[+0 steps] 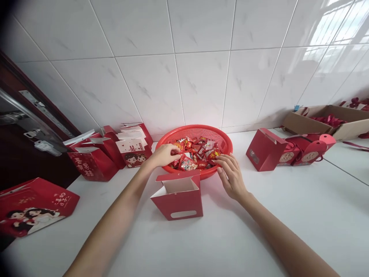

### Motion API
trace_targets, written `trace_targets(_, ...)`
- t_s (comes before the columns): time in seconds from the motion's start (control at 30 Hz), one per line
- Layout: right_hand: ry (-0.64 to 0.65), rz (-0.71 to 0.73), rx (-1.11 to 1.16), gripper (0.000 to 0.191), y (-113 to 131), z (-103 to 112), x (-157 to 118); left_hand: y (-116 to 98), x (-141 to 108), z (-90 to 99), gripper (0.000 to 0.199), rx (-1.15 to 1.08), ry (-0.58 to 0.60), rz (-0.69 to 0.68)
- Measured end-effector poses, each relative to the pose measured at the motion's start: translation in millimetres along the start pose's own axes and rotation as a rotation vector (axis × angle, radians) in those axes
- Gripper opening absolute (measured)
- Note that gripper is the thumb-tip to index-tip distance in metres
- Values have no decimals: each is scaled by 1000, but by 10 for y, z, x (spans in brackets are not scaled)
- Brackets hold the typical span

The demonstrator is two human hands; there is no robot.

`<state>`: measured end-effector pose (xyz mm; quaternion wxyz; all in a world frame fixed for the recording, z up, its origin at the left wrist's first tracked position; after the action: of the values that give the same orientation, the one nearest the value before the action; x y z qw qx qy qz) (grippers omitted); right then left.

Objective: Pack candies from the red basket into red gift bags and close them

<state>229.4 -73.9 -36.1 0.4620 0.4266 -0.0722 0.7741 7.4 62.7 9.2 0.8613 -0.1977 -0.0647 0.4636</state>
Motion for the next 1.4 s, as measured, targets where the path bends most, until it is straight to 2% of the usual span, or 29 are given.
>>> trace_targets(0.1, -59, 0, -10, 26, 12, -15, -16, -9, 54, -71, 24, 205, 73, 108)
trace_targets(0.27, -76, 19, -42, 26, 26, -47, -18, -53, 42, -82, 38, 323, 99, 226)
trace_targets(0.57, -81, 67, -61, 23, 55, -29, -3, -109, 108, -187, 57, 342, 217, 234)
trace_targets(0.73, -68, 85, -76, 21, 66, -18, 11, -72, 180, -223, 70, 235, 267, 198)
trace_targets(1.0, -65, 85, -67, 22, 62, -30, 17, -24, 419, -285, 61, 13, 249, 97)
trace_targets(1.1, -67, 82, -64, 22, 54, -35, 15, -99, 459, -368, 61, -78, 348, 20)
trace_targets(1.17, -62, 81, -66, 22, 51, -37, 15, -165, 473, -447, 72, -110, 438, -23)
trace_targets(1.23, -60, 80, -68, 22, 50, -37, 17, -220, 495, -493, 80, -113, 471, -57)
trace_targets(1.3, -64, 83, -71, 22, 57, -31, 20, -267, 530, -466, 74, -137, 408, -99)
trace_targets(1.4, -70, 88, -73, 21, 73, -23, 26, -326, 558, -334, 49, -294, 246, -187)
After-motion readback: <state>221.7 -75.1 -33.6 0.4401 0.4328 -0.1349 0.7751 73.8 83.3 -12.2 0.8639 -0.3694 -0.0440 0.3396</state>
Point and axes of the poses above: each hand's wrist, its own x-axis towards the middle knuckle, its own z-axis out of the back of the hand, y = z × x, the point moved 7 cm from there along x, towards the middle knuckle, and after that the axes turned 9 degrees about y, right-handed, at the moved point
